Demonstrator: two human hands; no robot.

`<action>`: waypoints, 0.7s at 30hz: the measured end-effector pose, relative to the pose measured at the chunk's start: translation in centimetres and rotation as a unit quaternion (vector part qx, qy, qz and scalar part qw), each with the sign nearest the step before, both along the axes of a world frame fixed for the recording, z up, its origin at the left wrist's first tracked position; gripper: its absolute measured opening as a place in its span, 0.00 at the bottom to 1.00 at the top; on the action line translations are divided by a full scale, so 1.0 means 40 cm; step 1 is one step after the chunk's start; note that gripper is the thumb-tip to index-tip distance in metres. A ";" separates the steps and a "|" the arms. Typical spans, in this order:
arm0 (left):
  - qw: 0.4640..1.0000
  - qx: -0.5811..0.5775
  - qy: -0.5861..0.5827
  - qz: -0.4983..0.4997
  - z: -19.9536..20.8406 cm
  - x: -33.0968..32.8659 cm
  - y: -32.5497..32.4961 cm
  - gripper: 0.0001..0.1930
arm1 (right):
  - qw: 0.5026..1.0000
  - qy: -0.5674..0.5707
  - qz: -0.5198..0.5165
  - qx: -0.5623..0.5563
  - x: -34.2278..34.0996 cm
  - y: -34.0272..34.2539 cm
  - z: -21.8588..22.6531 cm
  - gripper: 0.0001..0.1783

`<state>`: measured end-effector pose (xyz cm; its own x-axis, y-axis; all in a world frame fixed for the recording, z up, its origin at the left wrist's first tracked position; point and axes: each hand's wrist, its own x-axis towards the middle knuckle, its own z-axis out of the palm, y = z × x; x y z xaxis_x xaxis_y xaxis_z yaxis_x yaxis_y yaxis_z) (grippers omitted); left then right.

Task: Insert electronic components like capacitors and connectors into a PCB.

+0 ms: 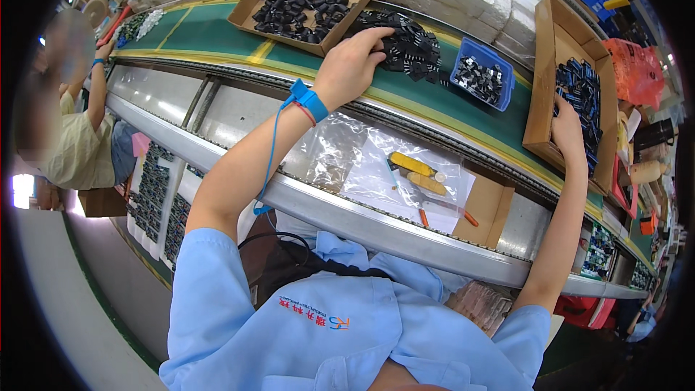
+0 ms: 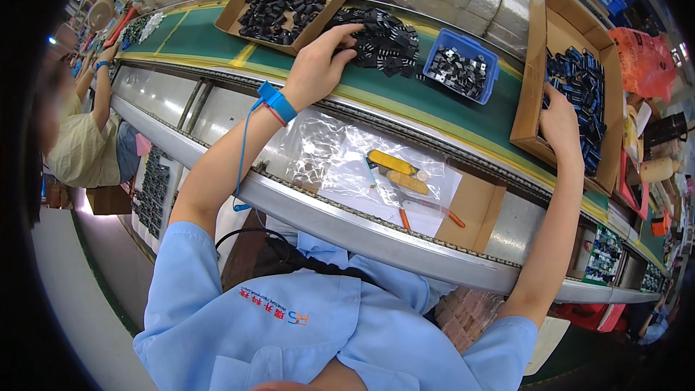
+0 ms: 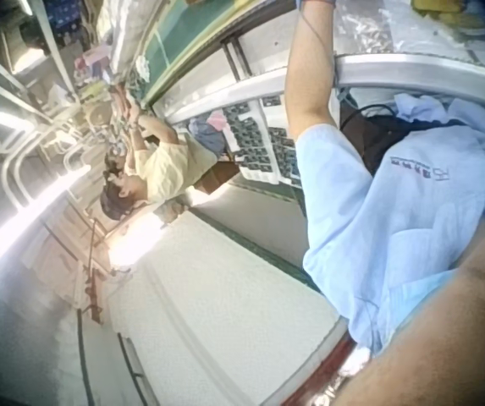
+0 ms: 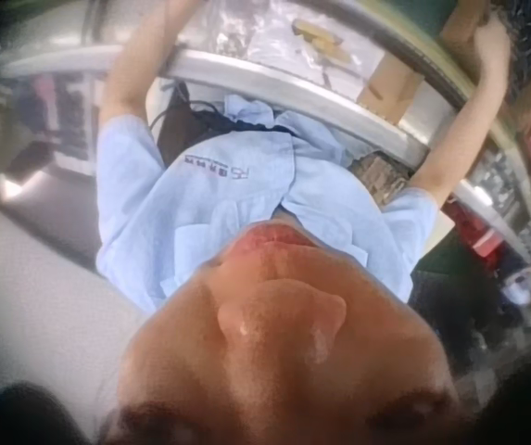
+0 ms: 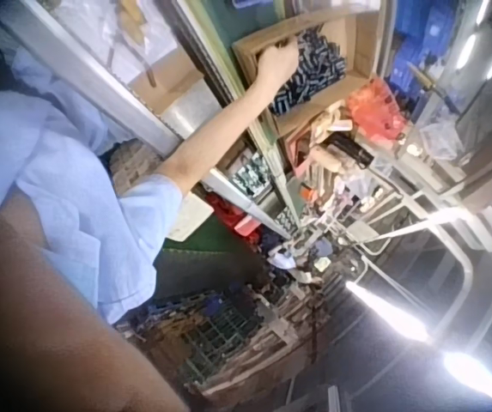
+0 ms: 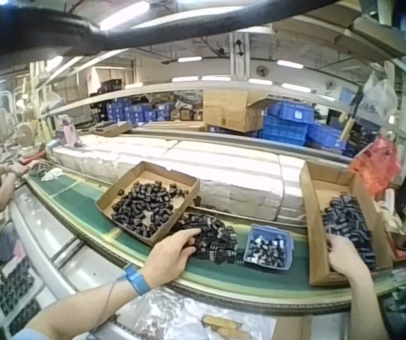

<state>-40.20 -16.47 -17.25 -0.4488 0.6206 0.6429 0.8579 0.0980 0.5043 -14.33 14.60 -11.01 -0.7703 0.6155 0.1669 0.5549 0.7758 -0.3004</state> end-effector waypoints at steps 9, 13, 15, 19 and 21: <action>0.999 0.011 0.034 -0.038 0.009 0.012 -0.005 0.18 | 0.999 0.027 0.026 -0.029 0.019 0.058 -0.043 0.25; 0.996 0.006 0.074 -0.041 0.006 0.014 -0.012 0.17 | 0.997 0.028 0.038 -0.056 0.027 0.115 -0.071 0.26; 0.996 0.004 0.079 -0.049 0.009 0.013 -0.011 0.17 | 0.997 0.022 0.034 -0.062 0.029 0.115 -0.061 0.26; 0.986 0.027 0.166 -0.012 -0.002 0.001 -0.015 0.19 | 0.999 0.006 0.017 -0.038 0.010 0.085 -0.045 0.26; 0.986 0.018 0.164 0.027 -0.021 -0.003 -0.004 0.20 | 0.999 0.010 0.009 -0.040 0.009 0.080 -0.048 0.26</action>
